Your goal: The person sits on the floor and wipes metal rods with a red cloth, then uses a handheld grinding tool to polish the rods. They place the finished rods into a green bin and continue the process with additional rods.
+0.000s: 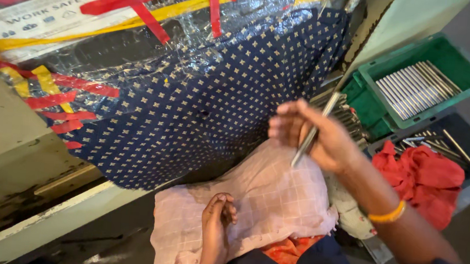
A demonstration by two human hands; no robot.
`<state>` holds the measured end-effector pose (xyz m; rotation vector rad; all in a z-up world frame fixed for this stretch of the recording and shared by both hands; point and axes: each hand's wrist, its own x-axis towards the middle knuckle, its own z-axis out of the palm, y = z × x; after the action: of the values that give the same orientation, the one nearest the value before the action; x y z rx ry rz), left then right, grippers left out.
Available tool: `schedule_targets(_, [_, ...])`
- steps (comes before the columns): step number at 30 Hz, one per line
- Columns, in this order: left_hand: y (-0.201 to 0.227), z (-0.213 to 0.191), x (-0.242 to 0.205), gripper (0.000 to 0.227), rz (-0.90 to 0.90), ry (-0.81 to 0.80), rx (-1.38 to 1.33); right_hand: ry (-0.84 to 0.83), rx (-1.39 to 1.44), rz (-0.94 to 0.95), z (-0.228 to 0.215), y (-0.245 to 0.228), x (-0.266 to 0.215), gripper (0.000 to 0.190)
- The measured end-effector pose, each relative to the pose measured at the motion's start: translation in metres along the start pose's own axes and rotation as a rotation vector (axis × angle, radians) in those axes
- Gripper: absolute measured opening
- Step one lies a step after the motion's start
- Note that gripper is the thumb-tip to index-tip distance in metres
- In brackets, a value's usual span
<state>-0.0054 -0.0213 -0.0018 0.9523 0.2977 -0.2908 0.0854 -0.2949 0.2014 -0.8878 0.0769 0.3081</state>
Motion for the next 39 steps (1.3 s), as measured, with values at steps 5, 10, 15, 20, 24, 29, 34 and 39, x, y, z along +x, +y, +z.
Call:
schedule_targets(5, [-0.008, -0.009, 0.006, 0.024, 0.012, -0.007, -0.032, 0.222, -0.868, -0.610, 0.000, -0.081, 0.050, 0.043])
schedule_targets(10, [-0.018, -0.021, 0.016, 0.026, 0.024, 0.017, -0.027, 0.493, -1.441, -1.330, -0.019, -0.166, 0.106, 0.035])
schedule_targets(15, [-0.003, -0.019, 0.031, 0.028, 0.008, 0.078, 0.026, 0.798, -1.748, -1.530, -0.053, -0.223, 0.152, 0.030])
schedule_targets(20, [0.068, 0.026, 0.046, 0.030, 0.267, -0.010, 0.168, 0.969, -1.670, -1.394, -0.075, -0.241, 0.184, 0.039])
schedule_targets(24, [0.147, 0.096, 0.052, 0.027, 0.518, -0.130, 0.306, 1.050, -1.742, -1.421, -0.074, -0.233, 0.186, 0.035])
schedule_targets(29, [0.231, 0.174, 0.052, 0.012, 1.266, -0.090, 0.880, 1.049, -1.727, -1.293, -0.062, -0.224, 0.174, 0.032])
schedule_targets(34, [0.305, 0.224, 0.103, 0.032, 1.703, 0.077, 1.239, 1.141, -1.847, -1.403, -0.051, -0.217, 0.166, 0.023])
schedule_targets(39, [0.337, 0.232, 0.155, 0.048, 1.639, 0.224, 1.468, 1.145, -1.866, -1.335, -0.048, -0.214, 0.164, 0.023])
